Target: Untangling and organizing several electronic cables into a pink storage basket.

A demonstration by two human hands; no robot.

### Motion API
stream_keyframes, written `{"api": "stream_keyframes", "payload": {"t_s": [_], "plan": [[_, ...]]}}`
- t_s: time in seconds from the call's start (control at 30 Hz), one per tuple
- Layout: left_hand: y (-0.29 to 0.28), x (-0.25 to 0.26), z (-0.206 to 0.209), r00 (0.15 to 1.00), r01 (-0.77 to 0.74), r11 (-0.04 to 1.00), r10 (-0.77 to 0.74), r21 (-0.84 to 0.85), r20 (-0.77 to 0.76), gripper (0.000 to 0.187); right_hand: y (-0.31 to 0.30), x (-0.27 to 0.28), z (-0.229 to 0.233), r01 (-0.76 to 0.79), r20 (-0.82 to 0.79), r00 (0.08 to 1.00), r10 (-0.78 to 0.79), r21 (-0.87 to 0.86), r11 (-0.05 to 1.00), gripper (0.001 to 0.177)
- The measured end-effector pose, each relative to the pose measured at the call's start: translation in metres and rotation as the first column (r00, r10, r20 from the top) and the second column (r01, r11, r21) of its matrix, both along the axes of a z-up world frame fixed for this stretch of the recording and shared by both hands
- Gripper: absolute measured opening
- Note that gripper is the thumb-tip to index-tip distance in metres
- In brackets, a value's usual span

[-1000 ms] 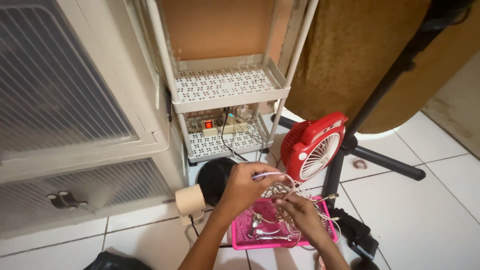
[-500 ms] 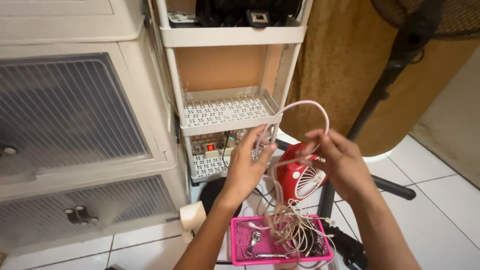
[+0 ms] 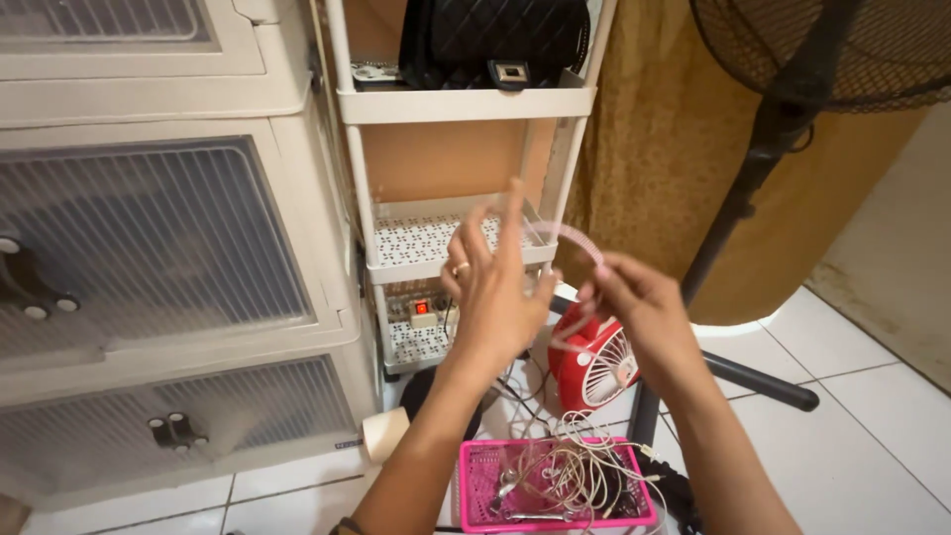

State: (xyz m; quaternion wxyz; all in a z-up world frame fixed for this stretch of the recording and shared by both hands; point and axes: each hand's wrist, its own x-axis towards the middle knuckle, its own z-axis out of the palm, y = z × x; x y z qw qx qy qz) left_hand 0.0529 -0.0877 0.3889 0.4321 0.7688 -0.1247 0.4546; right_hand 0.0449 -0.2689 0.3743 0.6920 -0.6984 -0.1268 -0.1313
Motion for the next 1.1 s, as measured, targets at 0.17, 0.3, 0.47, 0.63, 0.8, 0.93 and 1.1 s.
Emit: {"api": "stream_keyframes", "payload": {"t_s": [0.17, 0.3, 0.47, 0.63, 0.8, 0.93, 1.1], "plan": [[-0.011, -0.014, -0.076, 0.942, 0.201, 0.979, -0.205, -0.041, -0.264, 0.06, 0.006, 0.006, -0.054, -0.048, -0.144, 0.988, 0.048, 0.003, 0.999, 0.031], [-0.01, 0.012, -0.181, 0.437, 0.635, 0.632, -0.768, -0.443, -0.469, 0.026, 0.012, 0.009, -0.085, -0.017, -0.256, 0.965, 0.053, 0.139, 0.99, 0.027], [-0.011, 0.024, -0.198, 0.483, 0.314, 0.726, -0.677, -0.612, -0.555, 0.014, -0.006, 0.002, -0.171, 0.334, -0.341, 0.871, -0.352, -0.113, 0.936, 0.032], [0.0, 0.008, -0.167, 0.609, 0.196, 0.707, -0.631, -0.679, -0.481, 0.014, -0.016, -0.02, -0.287, 0.717, -0.795, 0.571, -0.204, 0.363, 0.595, 0.048], [-0.001, 0.009, -0.191, 0.504, 0.187, 0.629, -0.721, -0.755, -0.476, 0.014, -0.006, -0.05, -0.28, 0.711, -0.713, 0.498, 0.493, 0.661, 0.239, 0.048], [0.008, 0.002, -0.191, 0.47, 0.199, 0.658, -0.715, -0.726, -0.518, 0.016, -0.026, -0.031, -0.293, 0.413, -0.59, 0.746, 0.309, 0.773, 0.481, 0.026], [0.009, 0.009, -0.205, 0.488, 0.127, 0.46, -0.8, -0.879, -0.348, 0.016, -0.007, -0.031, -0.305, 0.658, -0.832, 0.425, 0.356, 0.554, 0.51, 0.039]]}}
